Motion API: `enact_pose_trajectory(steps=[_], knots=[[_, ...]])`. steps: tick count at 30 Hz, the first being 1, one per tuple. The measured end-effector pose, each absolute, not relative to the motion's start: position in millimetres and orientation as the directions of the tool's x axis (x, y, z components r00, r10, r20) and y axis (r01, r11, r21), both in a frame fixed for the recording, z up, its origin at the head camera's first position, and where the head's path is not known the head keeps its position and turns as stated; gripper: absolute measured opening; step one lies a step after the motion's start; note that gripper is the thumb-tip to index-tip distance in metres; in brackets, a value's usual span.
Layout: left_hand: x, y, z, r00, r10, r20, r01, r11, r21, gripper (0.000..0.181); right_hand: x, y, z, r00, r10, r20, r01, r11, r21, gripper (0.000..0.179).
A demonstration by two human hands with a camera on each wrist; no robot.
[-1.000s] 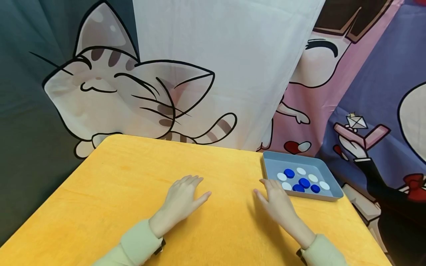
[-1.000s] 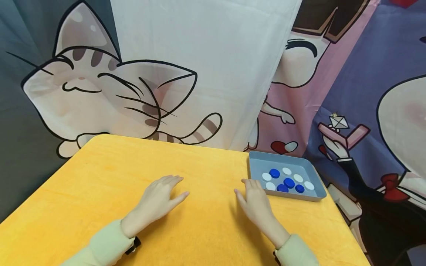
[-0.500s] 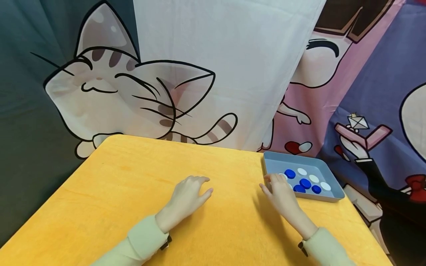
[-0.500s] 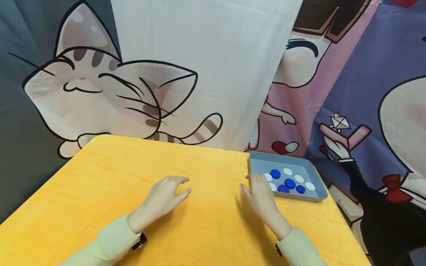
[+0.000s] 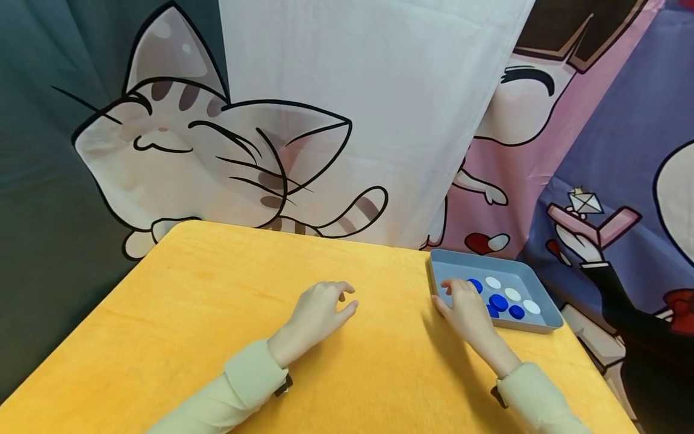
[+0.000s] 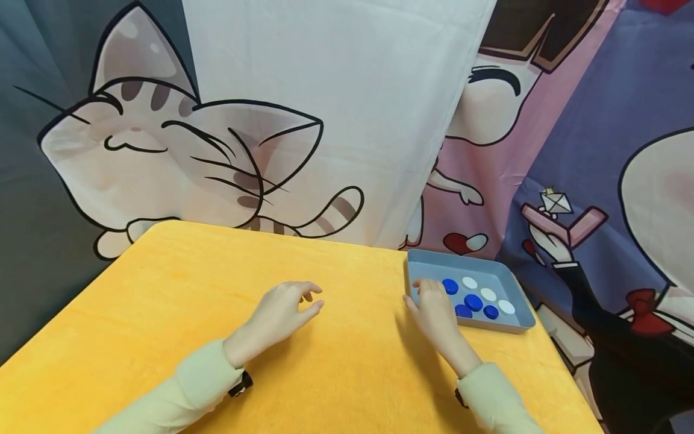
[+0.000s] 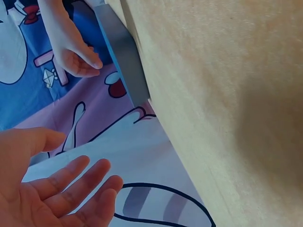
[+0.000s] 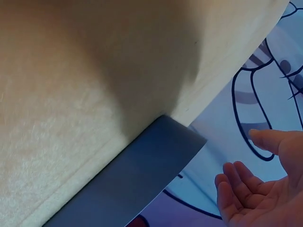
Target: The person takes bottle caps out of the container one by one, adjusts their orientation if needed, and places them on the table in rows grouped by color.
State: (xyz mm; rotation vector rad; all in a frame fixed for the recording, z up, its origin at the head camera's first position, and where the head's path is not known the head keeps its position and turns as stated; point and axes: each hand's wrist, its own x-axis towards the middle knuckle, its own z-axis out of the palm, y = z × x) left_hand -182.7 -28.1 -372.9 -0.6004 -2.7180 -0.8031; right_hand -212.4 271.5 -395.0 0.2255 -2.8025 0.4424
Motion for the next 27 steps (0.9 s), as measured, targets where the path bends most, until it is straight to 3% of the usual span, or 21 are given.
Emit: enact_pose_trajectory(steps=[15, 27], knots=[[-191.4, -12.9, -370.9, -0.895, 0.312, 0.318, 0.440, 0.734, 0.518, 0.025, -222.8, 290.8, -405.1, -0.964, -0.116, 0.239, -0.181, 0.945, -0.272, 0.038], [-196.0, -4.2, -374.5, -0.907, 0.318, 0.276, 0.420, 0.733, 0.535, 0.028, -219.0, 295.8, -409.9, -0.975, -0.135, 0.178, -0.178, 0.951, -0.252, 0.022]])
